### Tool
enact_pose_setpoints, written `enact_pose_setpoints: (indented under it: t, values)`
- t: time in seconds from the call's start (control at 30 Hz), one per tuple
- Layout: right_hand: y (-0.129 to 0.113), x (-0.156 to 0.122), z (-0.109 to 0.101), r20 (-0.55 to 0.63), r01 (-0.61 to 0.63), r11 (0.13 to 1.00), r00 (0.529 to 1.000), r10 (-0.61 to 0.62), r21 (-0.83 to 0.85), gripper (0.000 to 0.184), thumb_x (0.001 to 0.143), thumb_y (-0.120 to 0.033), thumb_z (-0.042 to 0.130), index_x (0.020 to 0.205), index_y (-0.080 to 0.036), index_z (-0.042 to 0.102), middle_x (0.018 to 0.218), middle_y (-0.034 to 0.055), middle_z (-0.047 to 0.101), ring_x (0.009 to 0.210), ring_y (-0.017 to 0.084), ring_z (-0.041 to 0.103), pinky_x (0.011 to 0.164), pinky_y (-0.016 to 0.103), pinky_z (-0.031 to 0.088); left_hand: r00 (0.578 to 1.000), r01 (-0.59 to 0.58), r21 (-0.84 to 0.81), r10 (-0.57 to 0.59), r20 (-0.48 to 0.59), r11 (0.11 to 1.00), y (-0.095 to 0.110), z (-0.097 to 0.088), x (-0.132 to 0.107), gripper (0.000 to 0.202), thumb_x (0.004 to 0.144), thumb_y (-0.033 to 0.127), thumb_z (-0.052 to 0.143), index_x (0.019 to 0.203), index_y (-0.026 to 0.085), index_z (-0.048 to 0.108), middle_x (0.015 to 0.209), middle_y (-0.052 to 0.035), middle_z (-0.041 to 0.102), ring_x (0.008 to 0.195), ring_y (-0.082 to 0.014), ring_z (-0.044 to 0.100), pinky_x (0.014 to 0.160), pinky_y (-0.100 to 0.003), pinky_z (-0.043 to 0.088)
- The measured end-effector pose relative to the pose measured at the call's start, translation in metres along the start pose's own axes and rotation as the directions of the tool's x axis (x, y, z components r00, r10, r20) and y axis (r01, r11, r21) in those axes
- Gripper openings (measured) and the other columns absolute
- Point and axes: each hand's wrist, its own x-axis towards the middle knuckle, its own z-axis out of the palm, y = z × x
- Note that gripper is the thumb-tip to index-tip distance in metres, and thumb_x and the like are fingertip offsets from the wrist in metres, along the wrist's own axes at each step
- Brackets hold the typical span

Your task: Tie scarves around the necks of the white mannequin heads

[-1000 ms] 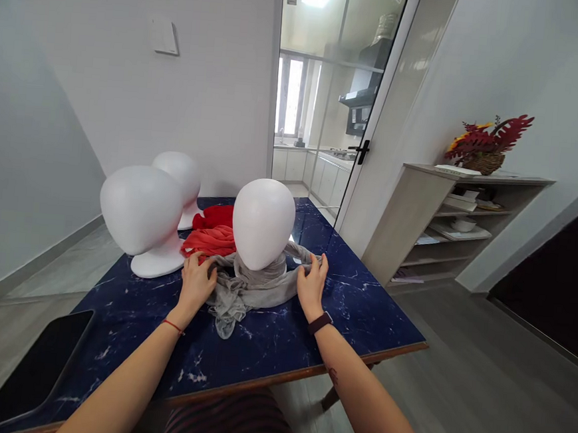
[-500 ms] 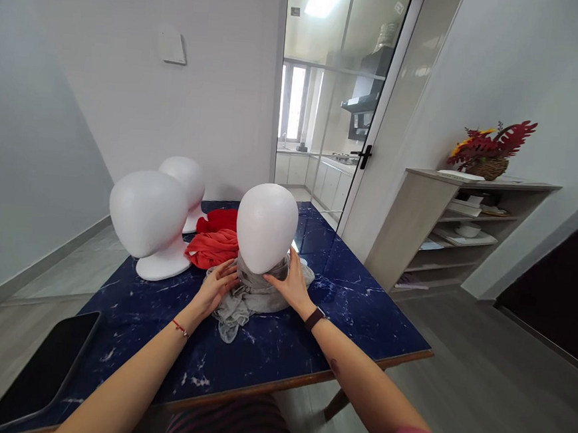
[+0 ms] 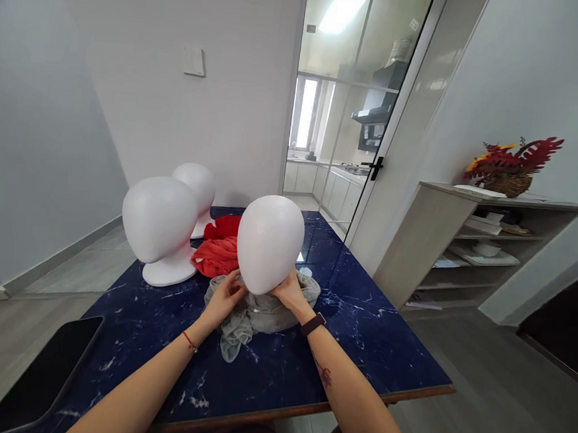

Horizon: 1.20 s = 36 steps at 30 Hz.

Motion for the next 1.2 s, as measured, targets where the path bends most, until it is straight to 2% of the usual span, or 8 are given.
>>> enact_pose_setpoints:
  t: [0.23, 0.4, 0.53, 0.67, 0.8, 0.97, 1.07, 1.2]
  values:
    - [0.001, -0.004, -0.012, -0.047, -0.123, 0.992, 0.991, 0.122, -0.006, 0.056, 0.039, -0.028, 0.082, 0.092, -0.023, 0.065, 0.109, 0.0076, 0.067, 0.108, 0.031, 0.055, 0.102, 0.048, 0.036, 0.867, -0.320, 0.687, 0.493, -0.064, 0.652, 0.019, -0.008, -0.011, 0.017, 0.072, 0.009, 0.053, 0.085, 0.018, 0.060, 0.100, -0.0074, 0.055, 0.093, -0.0204, 0.050, 0.082, -0.036, 0.044]
    - [-0.004, -0.003, -0.021, -0.161, -0.160, 0.962, 0.967, 0.198, 0.223, 0.059, 0.047, -0.032, 0.079, 0.102, -0.019, 0.062, 0.108, 0.0079, 0.067, 0.108, 0.026, 0.056, 0.100, 0.043, 0.039, 0.748, -0.577, 0.701, 0.615, 0.247, 0.420, 0.027, -0.003, -0.018, 0.022, 0.072, 0.002, 0.046, 0.082, 0.019, 0.056, 0.116, -0.0076, 0.059, 0.116, -0.0232, 0.045, 0.096, -0.042, 0.038]
    - [-0.020, -0.003, -0.022, -0.166, -0.168, 0.931, 0.959, 0.231, 0.324, 0.059, 0.048, -0.027, 0.078, 0.104, -0.021, 0.061, 0.102, 0.0042, 0.069, 0.103, 0.024, 0.059, 0.097, 0.040, 0.042, 0.700, -0.631, 0.684, 0.647, 0.301, 0.365, 0.032, -0.002, -0.021, 0.018, 0.073, 0.004, 0.045, 0.080, 0.018, 0.053, 0.100, -0.0077, 0.064, 0.105, -0.0219, 0.052, 0.089, -0.039, 0.040]
    - [-0.029, -0.002, -0.023, -0.226, -0.150, 0.911, 0.941, 0.250, 0.383, 0.054, 0.050, -0.027, 0.076, 0.102, -0.022, 0.062, 0.101, 0.0016, 0.069, 0.101, 0.021, 0.059, 0.096, 0.037, 0.042, 0.746, -0.608, 0.711, 0.560, 0.359, 0.354, 0.033, 0.002, -0.023, 0.014, 0.079, 0.014, 0.047, 0.066, 0.020, 0.046, 0.064, -0.0016, 0.054, 0.069, -0.0169, 0.050, 0.069, -0.032, 0.039]
    - [-0.031, 0.004, -0.031, -0.306, -0.141, 0.876, 0.901, 0.306, 0.462, 0.050, 0.052, -0.028, 0.076, 0.100, -0.023, 0.063, 0.102, -0.0006, 0.068, 0.100, 0.018, 0.060, 0.093, 0.032, 0.044, 0.846, -0.523, 0.673, 0.221, 0.485, 0.523, 0.032, 0.013, -0.031, 0.001, 0.080, 0.020, 0.051, 0.079, 0.020, 0.050, 0.062, 0.0028, 0.051, 0.059, -0.0134, 0.047, 0.058, -0.025, 0.035]
    - [-0.035, 0.009, -0.039, -0.314, -0.119, 0.837, 0.891, 0.327, 0.534, 0.042, 0.059, -0.035, 0.073, 0.098, -0.022, 0.064, 0.100, 0.0004, 0.069, 0.097, 0.019, 0.061, 0.087, 0.032, 0.049, 0.760, -0.514, 0.567, 0.036, 0.648, 0.643, 0.032, 0.024, -0.037, 0.010, 0.086, 0.030, 0.050, 0.087, 0.022, 0.056, 0.063, 0.0036, 0.052, 0.060, -0.0121, 0.050, 0.059, -0.024, 0.036]
    - [-0.036, 0.006, -0.037, -0.268, -0.142, 0.851, 0.912, 0.312, 0.506, 0.044, 0.058, -0.034, 0.073, 0.100, -0.022, 0.064, 0.102, 0.0009, 0.069, 0.099, 0.020, 0.061, 0.089, 0.034, 0.048, 0.825, -0.505, 0.510, 0.216, 0.521, 0.696, 0.034, 0.021, -0.035, 0.015, 0.089, 0.030, 0.045, 0.087, 0.020, 0.056, 0.078, -0.0013, 0.058, 0.075, -0.0141, 0.055, 0.071, -0.027, 0.041]
    - [-0.027, -0.002, -0.029, -0.194, -0.176, 0.908, 0.945, 0.265, 0.380, 0.050, 0.056, -0.032, 0.073, 0.104, -0.021, 0.063, 0.103, 0.0033, 0.069, 0.102, 0.022, 0.060, 0.095, 0.038, 0.043, 0.880, -0.427, 0.591, 0.466, 0.095, 0.684, 0.034, 0.015, -0.029, 0.026, 0.086, 0.028, 0.052, 0.111, 0.020, 0.050, 0.103, -0.0081, 0.054, 0.097, -0.0197, 0.052, 0.085, -0.036, 0.044]
